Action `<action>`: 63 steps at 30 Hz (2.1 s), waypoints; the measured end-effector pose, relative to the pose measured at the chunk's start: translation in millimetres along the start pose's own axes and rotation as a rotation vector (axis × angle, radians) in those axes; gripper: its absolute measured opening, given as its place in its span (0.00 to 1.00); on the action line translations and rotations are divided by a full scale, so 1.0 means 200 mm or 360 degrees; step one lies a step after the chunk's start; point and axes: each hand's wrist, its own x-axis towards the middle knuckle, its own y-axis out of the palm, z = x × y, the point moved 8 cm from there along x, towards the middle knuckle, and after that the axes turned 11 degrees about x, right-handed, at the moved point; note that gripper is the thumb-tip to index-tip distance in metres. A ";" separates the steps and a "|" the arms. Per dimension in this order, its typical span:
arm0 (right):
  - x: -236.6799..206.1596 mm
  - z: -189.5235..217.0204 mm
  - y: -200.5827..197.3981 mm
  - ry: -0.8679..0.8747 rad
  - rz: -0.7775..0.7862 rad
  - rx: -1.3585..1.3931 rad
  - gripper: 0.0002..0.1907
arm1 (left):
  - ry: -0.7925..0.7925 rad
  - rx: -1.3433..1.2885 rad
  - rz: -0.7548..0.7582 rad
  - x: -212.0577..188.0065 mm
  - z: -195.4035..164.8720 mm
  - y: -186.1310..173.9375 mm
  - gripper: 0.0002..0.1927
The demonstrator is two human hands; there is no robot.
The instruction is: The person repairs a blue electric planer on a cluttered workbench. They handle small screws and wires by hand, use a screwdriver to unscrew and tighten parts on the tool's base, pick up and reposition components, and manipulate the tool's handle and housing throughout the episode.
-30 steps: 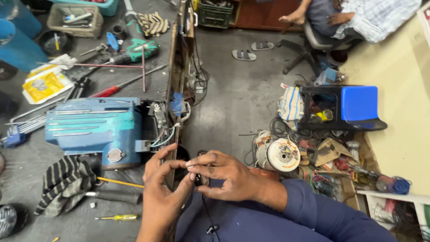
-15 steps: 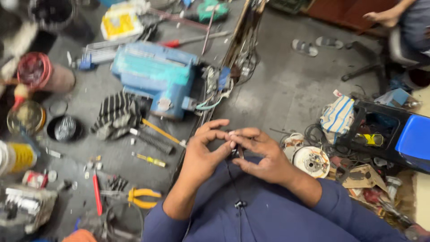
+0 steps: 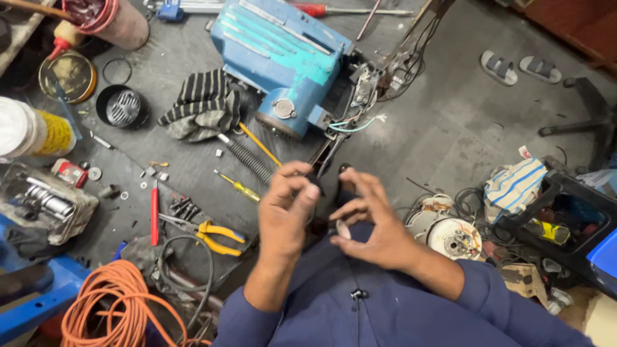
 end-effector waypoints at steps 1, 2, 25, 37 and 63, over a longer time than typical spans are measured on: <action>0.01 -0.04 0.05 0.0081 0.0074 -0.0029 0.54 | 0.0086 0.0046 -0.0076 0.01 -0.04 -0.06 0.04; 0.03 -0.04 0.12 0.0027 0.0206 -0.0089 0.52 | 0.0178 0.0087 -0.0156 0.03 -0.09 -0.13 0.04; 0.19 -0.09 -0.14 -0.0250 0.0270 -0.0700 0.12 | -0.0368 -0.0281 -0.0016 0.09 0.24 -0.06 0.08; 0.44 0.33 -0.67 -0.0698 -0.0386 -0.1215 0.18 | 0.0403 0.0832 0.0010 0.42 0.03 0.33 0.15; 0.85 0.13 -0.72 -0.0644 0.0467 -0.1099 0.12 | -0.0290 0.0299 0.0036 0.64 0.42 0.32 0.14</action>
